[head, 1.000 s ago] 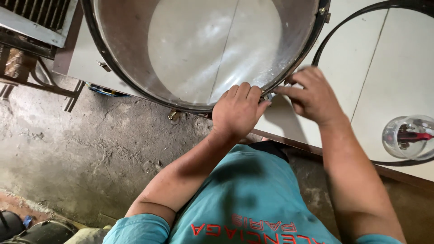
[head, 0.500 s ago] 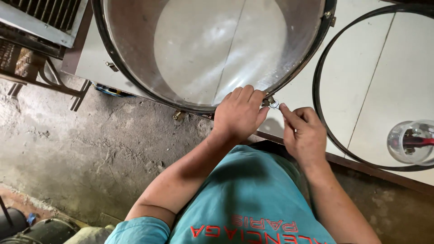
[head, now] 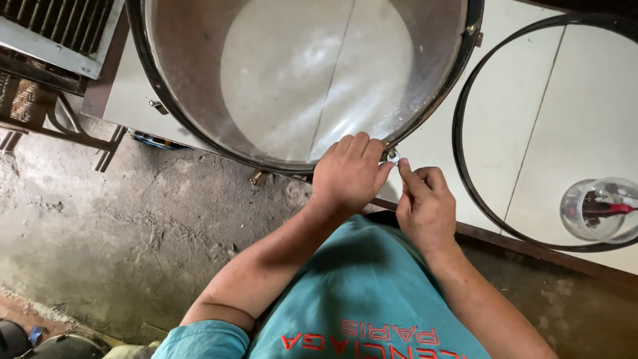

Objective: Adjusting the tension bolts on a drum rim using a small wrench

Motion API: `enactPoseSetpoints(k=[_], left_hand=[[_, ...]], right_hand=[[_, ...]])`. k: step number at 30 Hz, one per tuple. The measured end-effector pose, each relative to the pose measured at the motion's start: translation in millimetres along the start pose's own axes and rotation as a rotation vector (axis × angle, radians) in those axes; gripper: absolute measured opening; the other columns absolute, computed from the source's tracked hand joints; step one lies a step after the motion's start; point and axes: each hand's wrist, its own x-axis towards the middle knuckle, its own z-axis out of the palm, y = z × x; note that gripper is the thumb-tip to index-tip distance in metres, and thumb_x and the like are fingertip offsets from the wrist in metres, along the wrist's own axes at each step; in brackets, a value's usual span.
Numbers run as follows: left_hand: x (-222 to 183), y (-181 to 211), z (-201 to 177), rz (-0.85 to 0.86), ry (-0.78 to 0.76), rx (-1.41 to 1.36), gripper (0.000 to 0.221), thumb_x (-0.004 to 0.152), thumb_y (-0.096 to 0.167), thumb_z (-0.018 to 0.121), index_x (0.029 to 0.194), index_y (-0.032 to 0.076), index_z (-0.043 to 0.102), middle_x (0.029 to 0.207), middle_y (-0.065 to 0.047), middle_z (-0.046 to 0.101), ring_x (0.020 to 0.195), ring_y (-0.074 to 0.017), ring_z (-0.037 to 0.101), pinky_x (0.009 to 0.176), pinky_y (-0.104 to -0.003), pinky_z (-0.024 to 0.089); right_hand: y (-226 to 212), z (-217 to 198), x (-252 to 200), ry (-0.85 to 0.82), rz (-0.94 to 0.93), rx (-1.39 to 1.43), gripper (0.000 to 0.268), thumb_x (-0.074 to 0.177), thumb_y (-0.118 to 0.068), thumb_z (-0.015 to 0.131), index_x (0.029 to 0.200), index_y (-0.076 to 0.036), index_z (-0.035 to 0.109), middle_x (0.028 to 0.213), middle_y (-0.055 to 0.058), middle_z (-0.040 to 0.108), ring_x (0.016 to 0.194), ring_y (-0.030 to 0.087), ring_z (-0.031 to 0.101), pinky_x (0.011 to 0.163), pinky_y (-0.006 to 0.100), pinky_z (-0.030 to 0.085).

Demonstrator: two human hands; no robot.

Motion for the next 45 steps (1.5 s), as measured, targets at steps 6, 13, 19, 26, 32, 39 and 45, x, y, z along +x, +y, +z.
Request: enactPoseSetpoints(k=[6, 13, 19, 26, 32, 39, 45], left_hand=[[4, 1, -3, -0.009, -0.031, -0.014, 0.032, 0.092, 0.040, 0.060, 0.094, 0.009, 0.063, 0.078, -0.007, 0.050, 0.069, -0.0279, 0.062, 0.061, -0.038, 0.055], [3, 2, -5, -0.029, -0.063, -0.020, 0.033, 0.091, 0.041, 0.065, 0.096, 0.008, 0.064, 0.079, -0.007, 0.052, 0.070, -0.0295, 0.063, 0.061, -0.040, 0.055], [5, 4, -12, -0.113, -0.153, -0.063, 0.033, 0.094, 0.041, 0.064, 0.103, 0.009, 0.066, 0.082, -0.006, 0.054, 0.075, -0.0289, 0.065, 0.067, -0.040, 0.057], [-2, 1, -7, -0.152, -0.275, -0.102, 0.039, 0.092, 0.041, 0.064, 0.116, 0.010, 0.063, 0.088, -0.008, 0.056, 0.083, -0.0318, 0.067, 0.074, -0.043, 0.058], [-2, -1, -5, -0.138, -0.270, -0.107, 0.042, 0.091, 0.045, 0.062, 0.117, 0.011, 0.062, 0.088, -0.007, 0.055, 0.083, -0.0314, 0.066, 0.074, -0.042, 0.058], [0, 0, -9, -0.072, -0.152, -0.068, 0.039, 0.088, 0.043, 0.066, 0.110, 0.010, 0.064, 0.084, -0.007, 0.053, 0.076, -0.0293, 0.065, 0.068, -0.039, 0.057], [0, 0, -5, -0.050, -0.113, 0.003, 0.034, 0.088, 0.040, 0.066, 0.104, 0.010, 0.063, 0.081, -0.005, 0.051, 0.072, -0.0264, 0.064, 0.064, -0.037, 0.056]], right_hand=[[27, 4, 11, -0.048, -0.130, -0.033, 0.025, 0.095, -0.007, 0.067, 0.115, -0.011, 0.081, 0.088, 0.004, 0.060, 0.067, 0.025, 0.063, 0.060, 0.035, 0.053], [100, -10, 91, -0.356, -0.612, 0.171, 0.076, 0.102, -0.064, 0.020, 0.118, -0.014, 0.075, 0.095, 0.015, 0.059, 0.079, 0.039, 0.059, 0.071, 0.050, 0.051], [78, -41, 78, -0.358, -0.158, 0.299, 0.021, 0.095, -0.008, 0.076, 0.113, -0.017, 0.081, 0.090, 0.008, 0.064, 0.085, 0.033, 0.063, 0.085, 0.044, 0.051], [23, -19, 27, -0.109, -0.021, 0.038, 0.024, 0.095, -0.008, 0.074, 0.115, -0.018, 0.083, 0.088, 0.000, 0.060, 0.076, 0.021, 0.064, 0.071, 0.034, 0.054], [11, -13, 16, 0.008, -0.107, -0.097, 0.022, 0.096, -0.005, 0.073, 0.113, -0.013, 0.083, 0.086, 0.004, 0.056, 0.070, 0.023, 0.062, 0.062, 0.035, 0.053], [4, 4, 9, 0.071, -0.090, -0.010, 0.030, 0.092, 0.004, 0.069, 0.118, -0.003, 0.081, 0.088, 0.009, 0.055, 0.069, 0.027, 0.062, 0.061, 0.036, 0.052], [104, 26, -5, -0.064, -0.345, -0.076, 0.037, 0.099, -0.024, 0.058, 0.130, -0.019, 0.078, 0.098, 0.010, 0.061, 0.082, 0.030, 0.063, 0.072, 0.043, 0.050]])
